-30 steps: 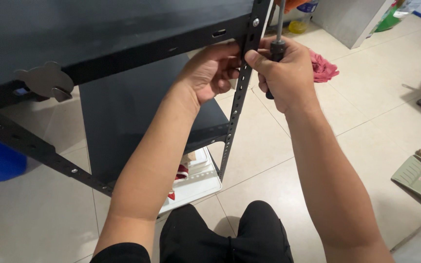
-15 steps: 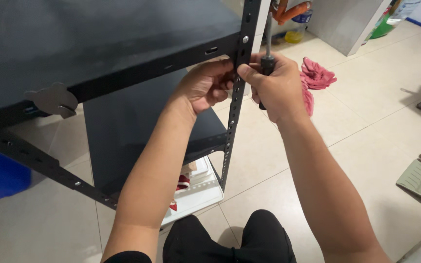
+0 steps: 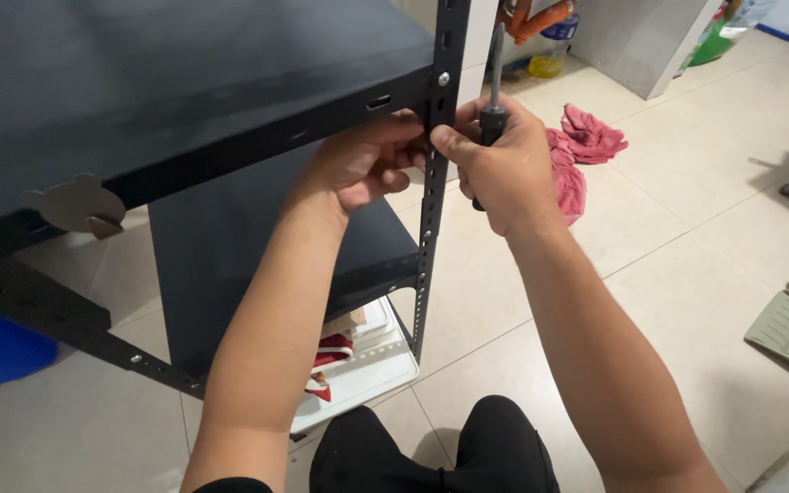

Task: The person assembles a metal shelving unit by inserting screws into the vertical uprights and tightening them with a screwdriver. They work on multiple connection points along the frame, securing the shelves to the uprights.

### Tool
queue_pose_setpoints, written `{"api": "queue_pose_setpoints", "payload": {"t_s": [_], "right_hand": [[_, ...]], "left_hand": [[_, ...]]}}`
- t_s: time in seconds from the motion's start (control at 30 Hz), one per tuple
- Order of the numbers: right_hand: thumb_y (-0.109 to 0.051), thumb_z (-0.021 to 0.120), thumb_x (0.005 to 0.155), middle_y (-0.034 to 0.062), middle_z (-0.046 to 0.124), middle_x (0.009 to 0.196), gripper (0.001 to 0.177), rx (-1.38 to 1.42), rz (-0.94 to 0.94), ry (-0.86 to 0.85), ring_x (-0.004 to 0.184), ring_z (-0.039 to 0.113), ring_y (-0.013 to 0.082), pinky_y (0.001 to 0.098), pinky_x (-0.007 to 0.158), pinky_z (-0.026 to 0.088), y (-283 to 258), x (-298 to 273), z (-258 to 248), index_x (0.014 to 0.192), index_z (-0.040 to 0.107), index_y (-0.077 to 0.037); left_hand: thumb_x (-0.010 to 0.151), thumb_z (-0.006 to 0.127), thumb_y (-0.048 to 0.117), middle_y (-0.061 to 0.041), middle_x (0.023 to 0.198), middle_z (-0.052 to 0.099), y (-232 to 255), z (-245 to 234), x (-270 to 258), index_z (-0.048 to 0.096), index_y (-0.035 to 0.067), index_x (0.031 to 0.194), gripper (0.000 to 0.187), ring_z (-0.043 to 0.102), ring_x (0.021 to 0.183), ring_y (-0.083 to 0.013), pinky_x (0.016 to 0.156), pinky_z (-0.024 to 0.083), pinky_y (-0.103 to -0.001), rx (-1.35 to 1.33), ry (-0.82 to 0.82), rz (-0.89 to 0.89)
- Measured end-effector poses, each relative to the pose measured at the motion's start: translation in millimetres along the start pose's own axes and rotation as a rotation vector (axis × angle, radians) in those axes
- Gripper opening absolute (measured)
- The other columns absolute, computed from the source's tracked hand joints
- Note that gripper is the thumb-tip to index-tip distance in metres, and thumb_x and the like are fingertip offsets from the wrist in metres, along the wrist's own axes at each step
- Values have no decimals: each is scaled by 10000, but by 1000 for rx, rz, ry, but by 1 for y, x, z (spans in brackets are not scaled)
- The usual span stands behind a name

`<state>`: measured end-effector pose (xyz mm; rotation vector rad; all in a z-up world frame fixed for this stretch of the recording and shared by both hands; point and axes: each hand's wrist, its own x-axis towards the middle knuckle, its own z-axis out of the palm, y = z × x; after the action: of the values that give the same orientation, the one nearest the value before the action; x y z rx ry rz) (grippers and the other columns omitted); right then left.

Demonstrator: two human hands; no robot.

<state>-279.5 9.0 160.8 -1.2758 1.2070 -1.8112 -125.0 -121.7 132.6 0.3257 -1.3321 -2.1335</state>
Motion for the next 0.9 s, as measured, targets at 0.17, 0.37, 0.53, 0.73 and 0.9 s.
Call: {"api": "queue_pose_setpoints", "payload": {"t_s": [0.17, 0.37, 0.53, 0.73, 0.9], "right_hand": [[4, 800, 879, 37, 580, 701, 277, 16, -4, 13, 466, 501, 70, 245, 372, 370, 3, 0, -1, 856, 531, -55], [9, 806, 857, 63, 623, 724, 363, 41, 50, 46, 465, 508, 77, 251, 357, 364, 2, 2, -2, 789, 460, -77], [0, 815, 838, 80, 648, 720, 376, 51, 66, 62, 452, 522, 86, 253, 349, 380, 1, 0, 1, 772, 455, -86], [-23, 837, 868, 94, 617, 710, 357, -42, 31, 54, 464, 531, 95, 253, 374, 402, 7, -2, -2, 789, 493, -71], [-33, 817, 854, 80, 690, 806, 343, 103, 10, -16, 490, 554, 89, 246, 376, 419, 7, -1, -4, 808, 480, -77]], "left_hand": [[924, 712, 210, -64, 827, 667, -2, 9, -7, 678, 67, 965, 153, 644, 677, -107, 436, 435, -170, -39, -6, -1], [904, 747, 133, -52, 854, 643, -1, 11, -11, 619, 94, 960, 146, 646, 713, -97, 455, 435, -161, -32, -44, 37], [925, 716, 182, -38, 793, 624, -13, 9, -4, 616, 102, 911, 129, 591, 619, -81, 398, 381, -166, -90, 22, 40], [992, 665, 252, -4, 752, 612, -46, 0, 10, 671, 104, 917, 166, 467, 491, -50, 351, 303, -184, -247, 248, 83], [898, 530, 290, -54, 782, 678, -132, -18, -31, 663, 56, 957, 276, 656, 648, -154, 605, 566, -284, -559, 302, 10]]}}
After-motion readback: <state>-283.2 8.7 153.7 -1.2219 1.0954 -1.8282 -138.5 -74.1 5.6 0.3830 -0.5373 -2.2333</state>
